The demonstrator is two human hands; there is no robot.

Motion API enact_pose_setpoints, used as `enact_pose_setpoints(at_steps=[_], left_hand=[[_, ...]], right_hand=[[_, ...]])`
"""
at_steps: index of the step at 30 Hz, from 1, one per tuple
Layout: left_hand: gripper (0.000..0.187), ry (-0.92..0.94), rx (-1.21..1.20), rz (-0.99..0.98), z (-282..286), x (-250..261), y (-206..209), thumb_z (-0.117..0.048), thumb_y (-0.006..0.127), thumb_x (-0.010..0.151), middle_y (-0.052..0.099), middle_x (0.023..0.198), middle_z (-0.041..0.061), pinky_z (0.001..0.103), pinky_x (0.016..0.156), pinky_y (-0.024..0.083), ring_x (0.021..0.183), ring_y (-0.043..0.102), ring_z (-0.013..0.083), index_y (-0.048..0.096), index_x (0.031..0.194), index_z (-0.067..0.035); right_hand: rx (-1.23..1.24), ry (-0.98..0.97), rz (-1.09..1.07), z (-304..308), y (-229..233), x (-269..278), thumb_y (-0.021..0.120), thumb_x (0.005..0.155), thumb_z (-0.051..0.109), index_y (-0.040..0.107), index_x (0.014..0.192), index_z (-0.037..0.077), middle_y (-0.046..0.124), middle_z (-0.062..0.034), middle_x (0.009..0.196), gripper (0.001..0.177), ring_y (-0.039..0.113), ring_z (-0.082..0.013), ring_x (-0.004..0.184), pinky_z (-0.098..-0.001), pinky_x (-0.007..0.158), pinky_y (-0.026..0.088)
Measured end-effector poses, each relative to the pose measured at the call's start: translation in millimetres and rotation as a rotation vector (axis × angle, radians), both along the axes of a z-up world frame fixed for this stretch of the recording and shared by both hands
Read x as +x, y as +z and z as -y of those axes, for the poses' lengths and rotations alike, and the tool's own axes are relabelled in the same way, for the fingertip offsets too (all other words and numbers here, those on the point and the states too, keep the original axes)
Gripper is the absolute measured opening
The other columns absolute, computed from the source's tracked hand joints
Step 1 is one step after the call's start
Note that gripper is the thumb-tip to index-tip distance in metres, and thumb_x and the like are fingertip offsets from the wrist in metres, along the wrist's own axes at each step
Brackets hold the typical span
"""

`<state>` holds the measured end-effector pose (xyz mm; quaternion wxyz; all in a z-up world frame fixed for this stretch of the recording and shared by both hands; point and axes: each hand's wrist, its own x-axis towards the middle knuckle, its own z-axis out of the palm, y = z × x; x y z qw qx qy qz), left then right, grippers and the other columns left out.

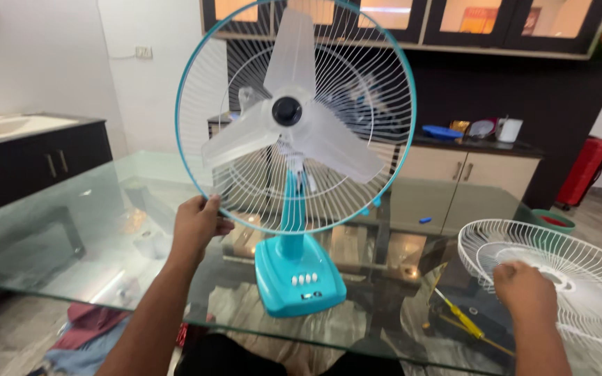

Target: The person assembles a table fan by repeatedly attaching and detaching the front grill and a teal plastic ring. They use a yellow screwdriver to adjust the ring and align it with the fan blades before securing it in place.

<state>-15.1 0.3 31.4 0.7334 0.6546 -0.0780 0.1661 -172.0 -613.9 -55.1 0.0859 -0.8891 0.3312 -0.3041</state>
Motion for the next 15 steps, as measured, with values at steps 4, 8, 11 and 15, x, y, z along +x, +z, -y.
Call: enact_pose_setpoints(at_steps=[4,8,11,15], left_hand=[[0.033,-0.026,0.023,-0.008,6.3,-6.8,-2.4,-0.025,0.056,0.102,0.07,0.082,0.016,0.032,0.053,0.058,0.06,0.072,0.023,0.062,0.103,0.007],[0.033,-0.032,0.054,-0.019,3.2,-12.1,0.4,-0.025,0.057,0.101,0.072,0.083,0.015,0.031,0.053,0.057,0.06,0.071,0.0216,0.062,0.104,0.007],[0.032,-0.035,0.047,-0.033,3.9,-14.3,3.3,-0.025,0.058,0.101,0.072,0.083,0.015,0.031,0.054,0.056,0.061,0.071,0.0211,0.063,0.107,0.006],[0.031,-0.036,0.003,0.009,9.0,-15.2,3.6,-0.023,0.061,0.098,0.07,0.083,0.014,0.03,0.054,0.056,0.063,0.073,0.02,0.064,0.113,0.005]], right_hand=[[-0.006,-0.106,-0.359,20.8,-49.9,-10.4,0.076,0.08,0.063,0.062,0.14,0.029,0.07,-0.0081,0.129,0.07,0.06,-0.0358,0.125,-0.058,0.108,0.04],[-0.058,-0.098,-0.362,21.2,-53.4,-20.9,0.077,0.082,0.061,0.065,0.143,0.03,0.075,-0.0069,0.13,0.069,0.066,-0.03,0.126,-0.0575,0.112,0.041],[-0.115,-0.115,-0.311,15.2,-47.3,-27.3,0.082,0.079,0.05,0.07,0.136,0.03,0.076,-0.0058,0.123,0.062,0.069,-0.0283,0.122,-0.0523,0.107,0.047],[-0.367,-0.182,-0.063,-3.1,-36.3,-38.4,0.084,0.08,0.045,0.079,0.119,0.026,0.075,-0.007,0.105,0.044,0.071,-0.026,0.105,-0.0416,0.091,0.055]])
